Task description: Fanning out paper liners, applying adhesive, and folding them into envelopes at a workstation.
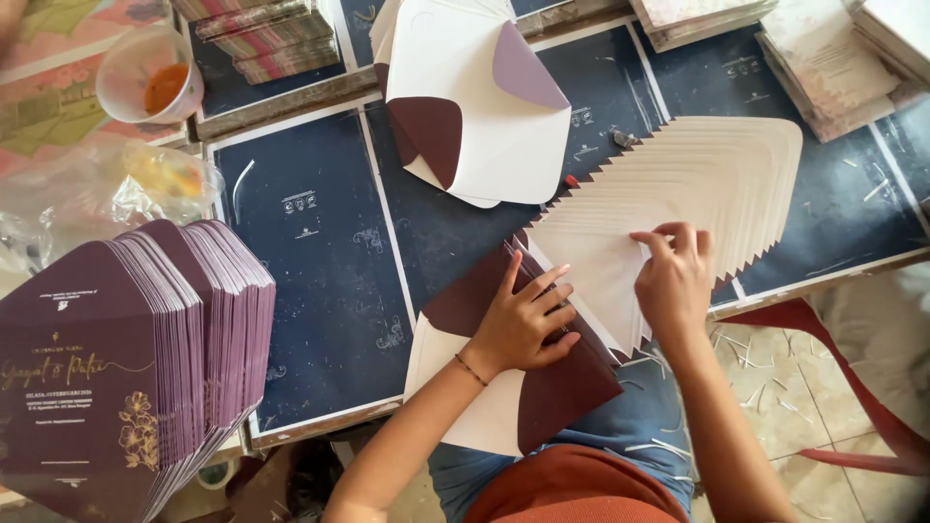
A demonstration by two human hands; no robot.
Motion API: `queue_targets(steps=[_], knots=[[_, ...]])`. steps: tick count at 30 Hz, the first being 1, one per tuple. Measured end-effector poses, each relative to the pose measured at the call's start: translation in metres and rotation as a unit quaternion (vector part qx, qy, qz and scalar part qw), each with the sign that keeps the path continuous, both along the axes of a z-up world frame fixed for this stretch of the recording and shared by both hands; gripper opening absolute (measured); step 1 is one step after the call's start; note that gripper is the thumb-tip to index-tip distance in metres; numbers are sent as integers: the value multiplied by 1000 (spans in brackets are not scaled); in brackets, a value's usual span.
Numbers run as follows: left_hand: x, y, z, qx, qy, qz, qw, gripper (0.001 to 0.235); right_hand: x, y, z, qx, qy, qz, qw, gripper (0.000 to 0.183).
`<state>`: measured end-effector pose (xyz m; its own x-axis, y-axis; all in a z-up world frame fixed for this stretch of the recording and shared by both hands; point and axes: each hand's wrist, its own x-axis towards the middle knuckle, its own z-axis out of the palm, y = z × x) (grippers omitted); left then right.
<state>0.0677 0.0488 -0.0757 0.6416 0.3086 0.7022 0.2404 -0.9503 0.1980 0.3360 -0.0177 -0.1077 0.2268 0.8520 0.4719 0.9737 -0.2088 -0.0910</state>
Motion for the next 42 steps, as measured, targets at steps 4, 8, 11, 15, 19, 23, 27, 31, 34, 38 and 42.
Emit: queue_targets(steps=[4,8,11,15,19,23,27,31,34,38,42], knots=[[-1,-1,-25,-4,-24,-22,999,34,-13,13,46,-28,414,188,890,30],[-24,-21,-77,84,-96,39,991,50,-80,14,66,-119,499,361,779,53],[-27,-24,-87,88,-95,50,990,49,-122,3,-24,-67,83,367,924,55],[-6,-15,-55,53,-90,20,994,48,-118,3,-1,-27,133,379,915,48],[12,-1,-24,31,-47,-6,998,42,-56,44,19,-60,302,210,928,37],[13,-1,-8,-6,-23,-30,999,41,-14,97,-10,20,150,117,982,23],[12,-2,-6,-4,-31,-28,999,40,-25,114,-9,27,164,143,976,24],[12,-2,-11,-6,-19,-31,999,41,-39,113,12,66,245,186,949,11],[13,0,-11,-10,-3,-35,999,39,-34,97,33,48,377,205,902,11],[14,1,-17,-5,1,-39,999,37,-33,74,80,-21,324,190,926,11],[11,-1,-15,2,-3,-31,1000,39,-49,84,69,-28,183,284,941,29]])
